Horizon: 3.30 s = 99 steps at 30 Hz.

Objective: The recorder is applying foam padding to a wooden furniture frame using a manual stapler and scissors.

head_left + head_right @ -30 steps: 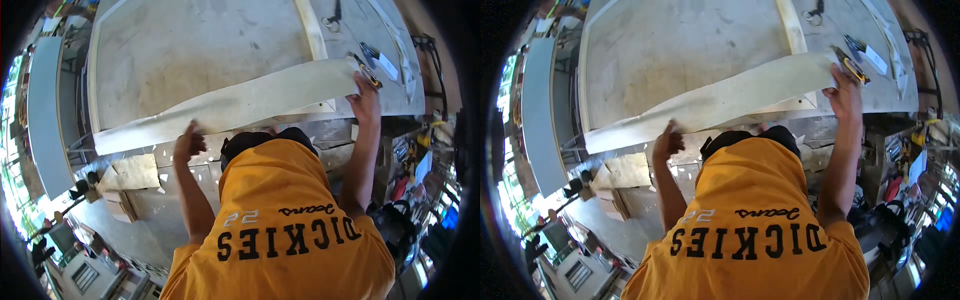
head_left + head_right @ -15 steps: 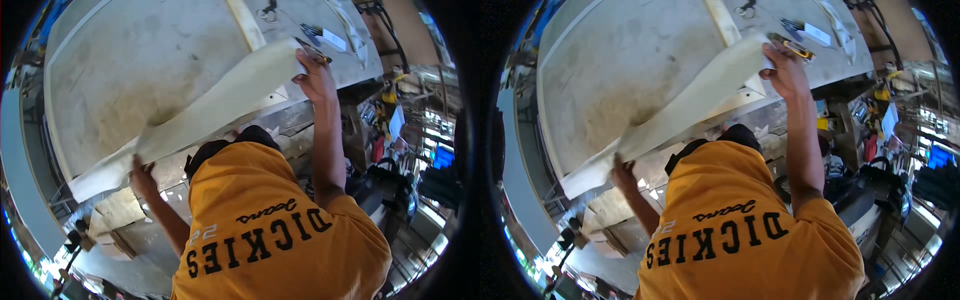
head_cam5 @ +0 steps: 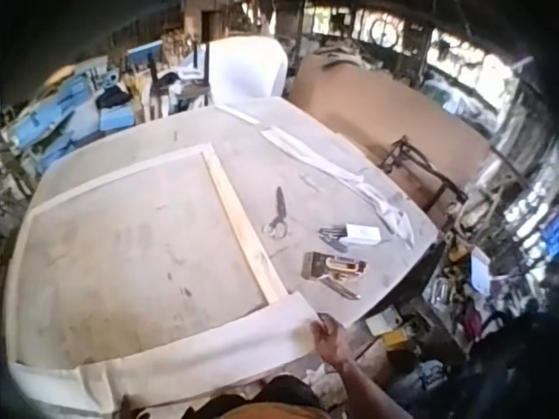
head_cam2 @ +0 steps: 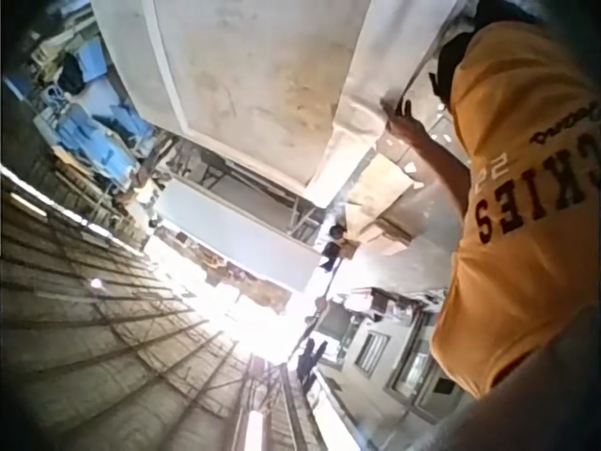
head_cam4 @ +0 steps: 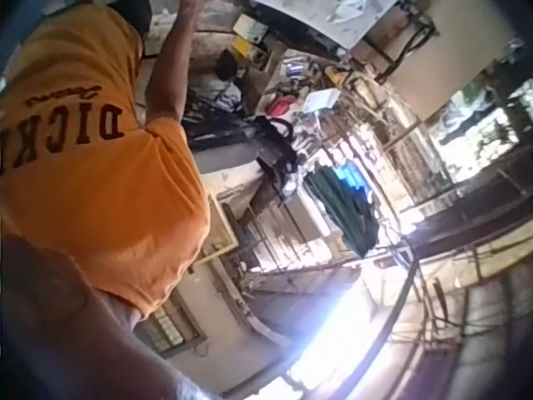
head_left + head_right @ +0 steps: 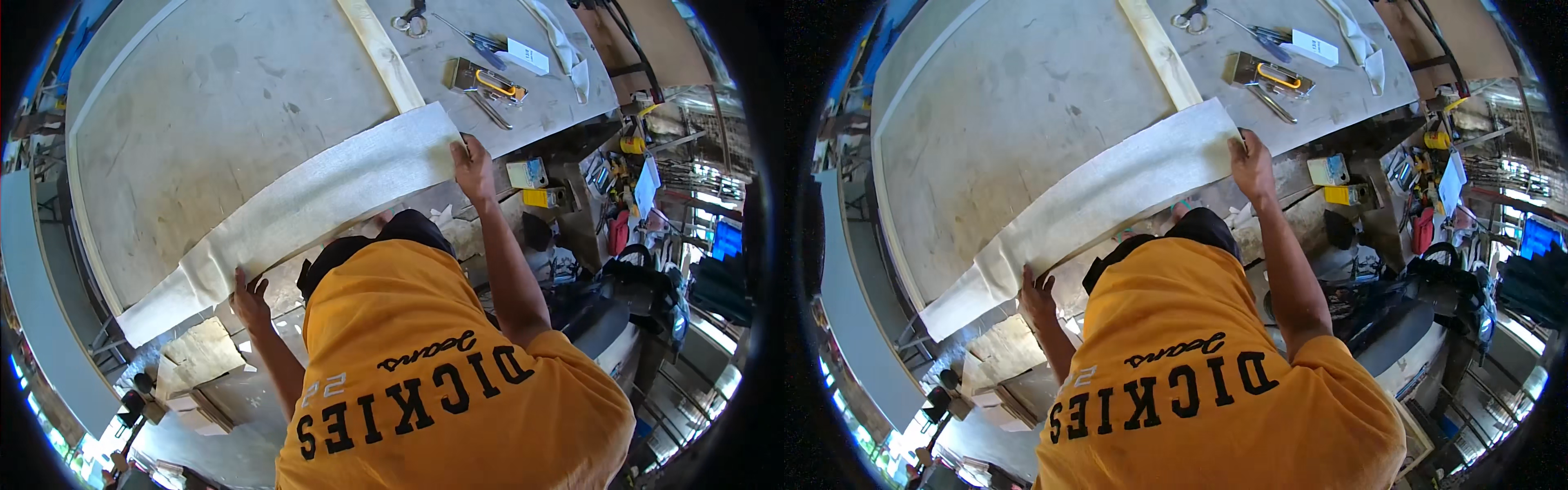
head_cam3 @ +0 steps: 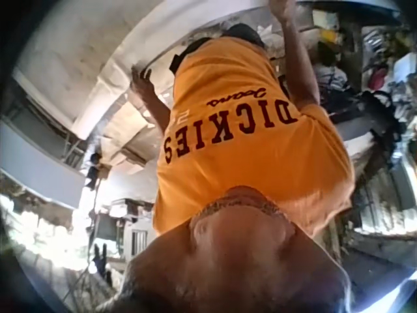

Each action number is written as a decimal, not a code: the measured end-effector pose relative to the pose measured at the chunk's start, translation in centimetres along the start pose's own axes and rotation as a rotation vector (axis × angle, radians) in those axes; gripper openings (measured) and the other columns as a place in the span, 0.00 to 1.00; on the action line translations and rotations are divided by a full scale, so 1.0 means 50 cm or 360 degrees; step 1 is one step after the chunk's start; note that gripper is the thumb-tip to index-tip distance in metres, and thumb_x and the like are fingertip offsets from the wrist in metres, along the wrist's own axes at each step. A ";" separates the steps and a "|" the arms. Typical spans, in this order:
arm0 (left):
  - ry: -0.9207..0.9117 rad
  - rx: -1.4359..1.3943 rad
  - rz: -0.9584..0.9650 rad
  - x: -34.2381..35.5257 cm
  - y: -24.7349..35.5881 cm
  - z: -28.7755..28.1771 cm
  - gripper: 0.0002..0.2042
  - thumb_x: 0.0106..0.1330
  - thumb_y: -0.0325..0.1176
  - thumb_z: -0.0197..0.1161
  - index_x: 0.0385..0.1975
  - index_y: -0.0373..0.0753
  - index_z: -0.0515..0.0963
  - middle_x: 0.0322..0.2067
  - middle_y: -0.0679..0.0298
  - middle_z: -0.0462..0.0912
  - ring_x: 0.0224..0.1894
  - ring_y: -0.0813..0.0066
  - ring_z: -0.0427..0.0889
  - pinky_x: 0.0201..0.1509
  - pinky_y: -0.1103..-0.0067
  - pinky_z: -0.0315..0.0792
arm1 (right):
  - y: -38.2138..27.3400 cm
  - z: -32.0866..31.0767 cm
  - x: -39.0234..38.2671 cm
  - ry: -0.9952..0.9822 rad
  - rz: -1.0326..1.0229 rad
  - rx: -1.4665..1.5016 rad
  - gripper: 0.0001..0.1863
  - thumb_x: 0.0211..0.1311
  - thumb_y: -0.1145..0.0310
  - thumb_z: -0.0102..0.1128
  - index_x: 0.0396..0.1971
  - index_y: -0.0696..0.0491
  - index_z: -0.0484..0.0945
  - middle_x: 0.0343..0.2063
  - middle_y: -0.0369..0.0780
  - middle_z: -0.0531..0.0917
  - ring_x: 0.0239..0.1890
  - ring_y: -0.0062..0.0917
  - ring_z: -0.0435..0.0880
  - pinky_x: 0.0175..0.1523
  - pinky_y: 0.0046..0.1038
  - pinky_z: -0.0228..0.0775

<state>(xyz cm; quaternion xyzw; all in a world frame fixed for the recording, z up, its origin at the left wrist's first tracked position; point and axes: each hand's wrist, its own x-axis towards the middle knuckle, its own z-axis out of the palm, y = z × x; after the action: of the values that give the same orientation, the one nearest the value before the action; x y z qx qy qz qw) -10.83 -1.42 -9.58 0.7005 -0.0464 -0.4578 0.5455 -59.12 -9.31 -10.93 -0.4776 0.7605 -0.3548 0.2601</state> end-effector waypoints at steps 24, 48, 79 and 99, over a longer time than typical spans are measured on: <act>0.0163 0.0145 0.0320 -0.095 -0.082 0.055 0.07 0.72 0.35 0.58 0.36 0.39 0.72 0.22 0.68 0.70 0.21 0.80 0.69 0.24 0.80 0.67 | -0.155 0.006 0.255 -0.0505 -0.1290 -0.1112 0.28 0.58 0.81 0.54 0.61 0.46 0.74 0.63 0.41 0.72 0.38 0.36 0.83 0.39 0.32 0.76; -0.0269 0.2079 0.1838 -0.502 -0.024 0.442 0.43 0.53 0.39 0.72 0.72 0.45 0.61 0.72 0.51 0.59 0.76 0.49 0.54 0.76 0.45 0.48 | -0.473 -0.077 0.462 -0.1755 -0.3010 -0.0601 0.23 0.34 0.65 0.69 0.38 0.48 0.80 0.39 0.38 0.82 0.46 0.35 0.79 0.72 0.43 0.55; 0.1181 0.0463 0.2951 -1.084 0.878 0.134 0.14 0.66 0.37 0.70 0.42 0.31 0.81 0.30 0.60 0.86 0.28 0.76 0.81 0.35 0.81 0.76 | -1.467 -0.461 -0.132 -0.0397 -0.3271 0.2173 0.18 0.62 0.75 0.64 0.53 0.56 0.82 0.48 0.40 0.87 0.48 0.26 0.85 0.65 0.33 0.74; 0.1228 0.0805 0.3169 -1.147 0.981 0.002 0.15 0.67 0.37 0.70 0.52 0.42 0.85 0.32 0.61 0.88 0.30 0.75 0.82 0.36 0.80 0.77 | -1.535 -0.446 -0.231 -0.1410 -0.3244 0.2263 0.12 0.65 0.72 0.66 0.47 0.52 0.88 0.39 0.37 0.90 0.36 0.16 0.85 0.44 0.17 0.78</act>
<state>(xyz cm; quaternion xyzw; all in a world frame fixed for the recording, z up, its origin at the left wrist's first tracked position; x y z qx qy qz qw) -22.66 11.26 63.88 0.5370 -0.5101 0.4604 0.4894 -29.20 -14.71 63.89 -0.6675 -0.4379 -0.5245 0.2959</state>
